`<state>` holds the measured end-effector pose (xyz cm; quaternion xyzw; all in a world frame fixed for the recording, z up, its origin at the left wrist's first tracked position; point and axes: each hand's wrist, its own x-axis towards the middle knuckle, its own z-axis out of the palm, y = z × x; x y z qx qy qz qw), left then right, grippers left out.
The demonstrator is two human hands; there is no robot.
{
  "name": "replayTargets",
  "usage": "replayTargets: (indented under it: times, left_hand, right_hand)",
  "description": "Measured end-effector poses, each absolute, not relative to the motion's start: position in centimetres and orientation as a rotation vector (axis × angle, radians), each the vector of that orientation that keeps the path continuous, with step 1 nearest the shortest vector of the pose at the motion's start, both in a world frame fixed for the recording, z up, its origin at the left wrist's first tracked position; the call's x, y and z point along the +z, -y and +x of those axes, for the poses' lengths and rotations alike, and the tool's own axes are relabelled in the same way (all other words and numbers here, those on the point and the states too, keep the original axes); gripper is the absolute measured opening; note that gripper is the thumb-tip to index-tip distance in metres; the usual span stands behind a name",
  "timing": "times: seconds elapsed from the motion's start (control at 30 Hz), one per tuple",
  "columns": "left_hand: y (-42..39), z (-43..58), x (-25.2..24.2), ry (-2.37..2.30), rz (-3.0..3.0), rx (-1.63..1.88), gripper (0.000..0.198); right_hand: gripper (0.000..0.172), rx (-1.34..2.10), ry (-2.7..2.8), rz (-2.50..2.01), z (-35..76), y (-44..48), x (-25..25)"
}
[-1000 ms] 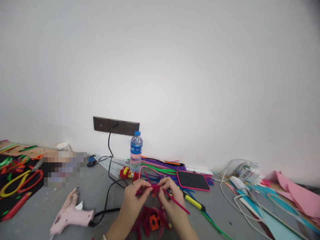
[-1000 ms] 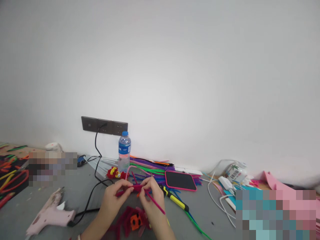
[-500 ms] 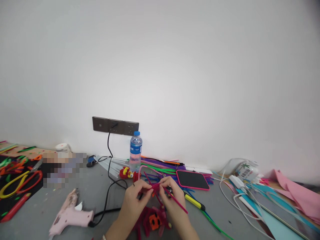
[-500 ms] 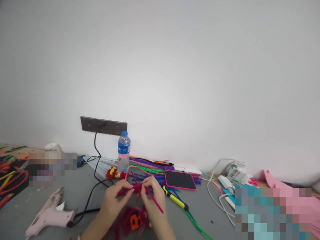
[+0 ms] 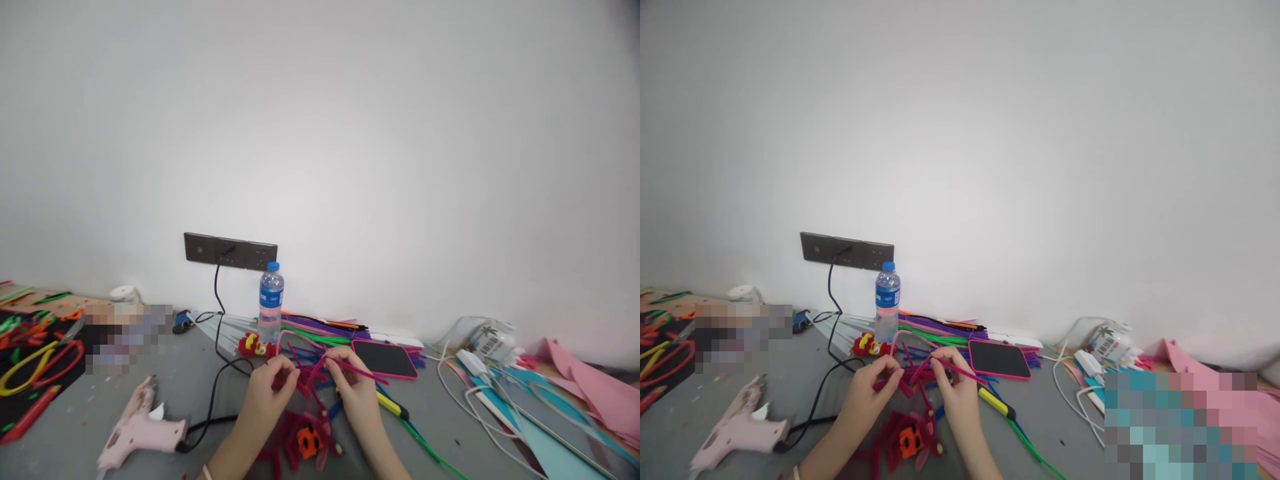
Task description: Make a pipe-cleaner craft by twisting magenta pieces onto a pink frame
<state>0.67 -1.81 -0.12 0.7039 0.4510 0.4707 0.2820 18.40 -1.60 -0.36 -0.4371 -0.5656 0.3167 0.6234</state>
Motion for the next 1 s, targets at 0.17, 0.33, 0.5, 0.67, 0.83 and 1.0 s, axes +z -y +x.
replayTargets:
  times: [0.17,0.33,0.5,0.67,0.83,1.0]
  left_hand:
    - [1.5,0.4,-0.3,-1.289,1.882,1.150,0.034]
    - [1.7,0.4,-0.6,-1.227,1.901,0.974,0.047]
    - [1.9,0.8,-0.7,-1.084,1.722,1.055,0.045]
    - [1.4,1.1,-0.3,-0.936,1.511,1.045,0.041]
    - [1.4,1.1,0.1,-0.873,1.373,1.016,0.042]
    - [1.6,0.9,0.2,-0.866,1.378,1.000,0.042]
  right_hand:
    - [0.021,0.849,1.256,-0.997,18.2,1.6,-0.6]
    - [0.025,0.949,1.272,-0.974,17.7,1.7,-0.6]
    - [0.020,0.999,1.394,-0.923,17.1,2.2,-0.1]
    - [0.014,0.993,1.472,-0.927,16.8,2.4,-0.1]
    - [0.014,1.002,1.474,-0.935,17.1,2.2,-0.4]
    - [0.014,0.984,1.472,-0.961,17.3,2.3,-0.2]
